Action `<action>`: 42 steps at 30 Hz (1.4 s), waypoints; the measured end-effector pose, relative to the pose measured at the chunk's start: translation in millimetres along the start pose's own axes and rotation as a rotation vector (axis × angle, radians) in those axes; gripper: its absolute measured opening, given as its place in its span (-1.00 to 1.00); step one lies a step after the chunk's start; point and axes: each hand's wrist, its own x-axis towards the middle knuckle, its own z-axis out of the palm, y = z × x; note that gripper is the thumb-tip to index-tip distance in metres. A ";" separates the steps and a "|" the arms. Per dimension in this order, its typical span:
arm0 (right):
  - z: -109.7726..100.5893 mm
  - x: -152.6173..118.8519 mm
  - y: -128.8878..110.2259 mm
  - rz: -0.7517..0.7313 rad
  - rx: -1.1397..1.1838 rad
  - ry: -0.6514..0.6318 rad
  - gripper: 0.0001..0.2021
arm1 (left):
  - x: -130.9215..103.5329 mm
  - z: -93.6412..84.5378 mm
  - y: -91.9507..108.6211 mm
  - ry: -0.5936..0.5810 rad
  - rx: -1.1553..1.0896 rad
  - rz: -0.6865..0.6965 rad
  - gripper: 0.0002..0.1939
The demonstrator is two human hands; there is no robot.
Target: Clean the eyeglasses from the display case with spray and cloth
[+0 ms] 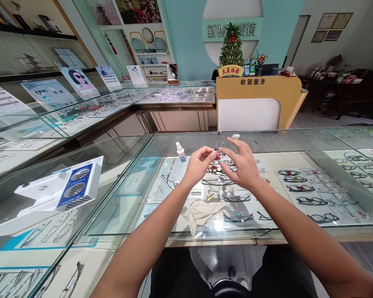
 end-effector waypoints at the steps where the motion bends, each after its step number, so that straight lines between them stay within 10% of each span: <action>1: 0.0 0.2 0.8 -0.003 -0.002 0.012 -0.66 | 0.3 0.0 -0.1 0.005 -0.004 -0.002 -0.53; 19: -1.9 2.7 6.5 0.196 -0.042 -0.065 -0.73 | 10.0 -17.3 4.7 0.371 -0.085 0.103 -0.53; 36: 9.9 -2.9 -15.5 0.292 0.491 -0.136 -0.80 | -11.0 9.5 -4.3 -0.054 -0.077 -0.063 -0.60; 42: 7.9 -2.4 -3.1 0.346 0.428 -0.101 -0.70 | -3.9 -4.9 8.0 0.157 0.392 0.300 -0.80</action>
